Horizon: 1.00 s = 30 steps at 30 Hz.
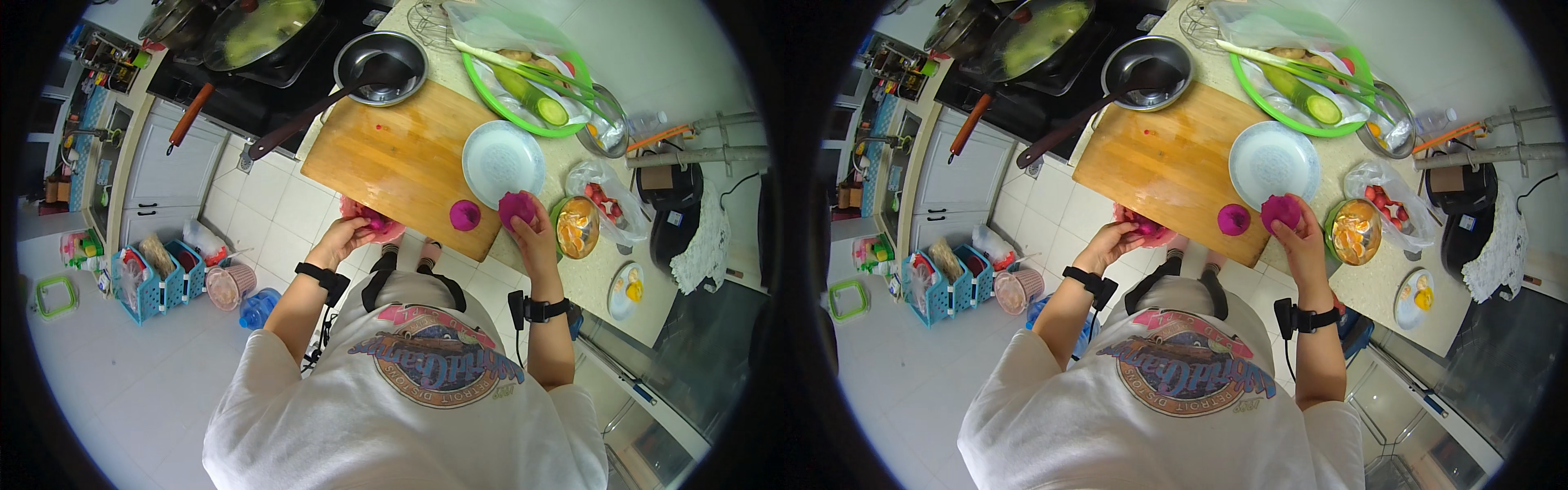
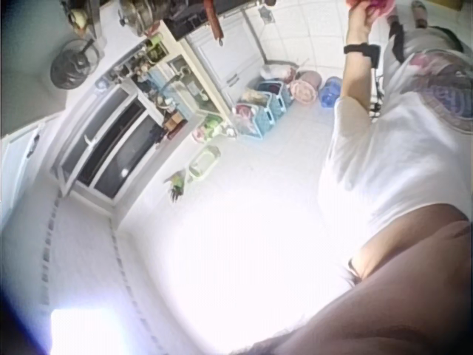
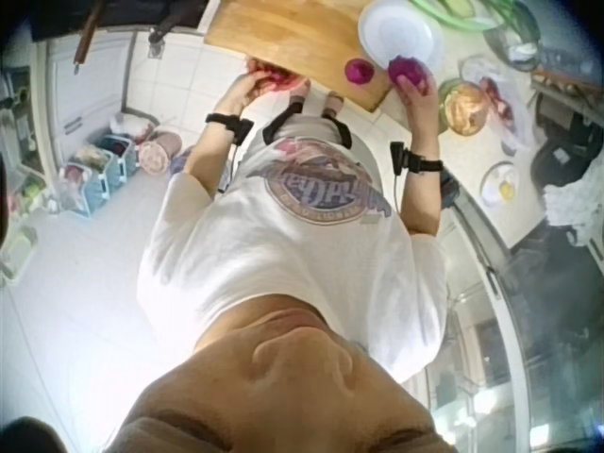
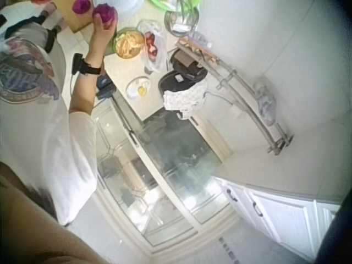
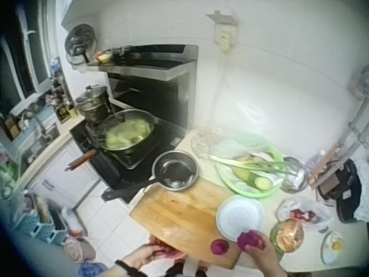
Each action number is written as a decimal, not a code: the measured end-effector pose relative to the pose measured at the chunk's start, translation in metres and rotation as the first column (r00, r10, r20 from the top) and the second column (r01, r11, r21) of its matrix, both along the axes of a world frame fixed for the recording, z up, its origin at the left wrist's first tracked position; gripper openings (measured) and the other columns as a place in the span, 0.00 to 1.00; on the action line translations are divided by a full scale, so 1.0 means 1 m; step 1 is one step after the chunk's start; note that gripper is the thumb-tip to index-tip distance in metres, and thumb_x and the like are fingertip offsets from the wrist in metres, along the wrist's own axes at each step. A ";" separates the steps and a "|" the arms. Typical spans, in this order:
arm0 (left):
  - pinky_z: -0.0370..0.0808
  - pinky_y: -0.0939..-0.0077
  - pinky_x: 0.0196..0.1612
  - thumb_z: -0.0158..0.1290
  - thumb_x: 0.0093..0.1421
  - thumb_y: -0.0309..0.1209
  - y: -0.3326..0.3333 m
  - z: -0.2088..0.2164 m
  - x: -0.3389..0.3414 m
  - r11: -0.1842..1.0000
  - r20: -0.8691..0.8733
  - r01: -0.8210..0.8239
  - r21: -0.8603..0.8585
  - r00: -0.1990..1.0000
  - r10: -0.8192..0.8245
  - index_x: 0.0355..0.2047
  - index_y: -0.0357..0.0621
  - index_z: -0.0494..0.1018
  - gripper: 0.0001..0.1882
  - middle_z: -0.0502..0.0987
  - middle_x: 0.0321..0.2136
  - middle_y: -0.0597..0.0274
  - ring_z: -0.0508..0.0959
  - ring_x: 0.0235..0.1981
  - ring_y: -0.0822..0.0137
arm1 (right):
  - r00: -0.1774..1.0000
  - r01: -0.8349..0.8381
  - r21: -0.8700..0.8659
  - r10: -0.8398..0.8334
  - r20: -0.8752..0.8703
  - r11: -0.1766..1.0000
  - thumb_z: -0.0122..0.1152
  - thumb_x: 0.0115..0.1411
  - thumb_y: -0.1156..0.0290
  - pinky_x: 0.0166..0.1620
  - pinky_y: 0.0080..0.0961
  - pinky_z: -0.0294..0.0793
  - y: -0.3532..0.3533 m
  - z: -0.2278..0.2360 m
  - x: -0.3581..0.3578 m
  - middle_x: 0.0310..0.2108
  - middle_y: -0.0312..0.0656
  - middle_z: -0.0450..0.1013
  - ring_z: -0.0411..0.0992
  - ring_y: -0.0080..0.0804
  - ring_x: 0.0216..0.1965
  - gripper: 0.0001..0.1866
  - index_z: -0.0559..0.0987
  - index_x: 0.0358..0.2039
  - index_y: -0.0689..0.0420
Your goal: The person stirs vegetables in a wok, then peels and slices a purple sweet potato on a cutting board. They wash the potato pieces under running water, slice them further, and place them on a plate alongside other prepared ingredients.
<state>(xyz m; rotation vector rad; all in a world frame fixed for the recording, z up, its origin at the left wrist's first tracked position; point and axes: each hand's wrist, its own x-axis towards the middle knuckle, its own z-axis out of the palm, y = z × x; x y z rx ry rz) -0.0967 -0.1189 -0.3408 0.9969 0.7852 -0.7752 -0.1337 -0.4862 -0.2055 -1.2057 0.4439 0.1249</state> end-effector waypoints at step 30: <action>0.73 0.81 0.18 0.50 0.61 0.26 -0.203 0.042 0.101 0.772 0.457 0.253 0.583 0.684 -0.569 0.34 0.32 0.72 0.07 0.77 0.22 0.56 0.78 0.18 0.69 | 0.977 0.178 -0.482 -0.095 0.192 0.858 0.72 0.45 0.77 0.48 0.26 0.72 -0.001 -0.076 -0.049 0.43 0.44 0.70 0.73 0.31 0.43 0.33 0.62 0.49 0.57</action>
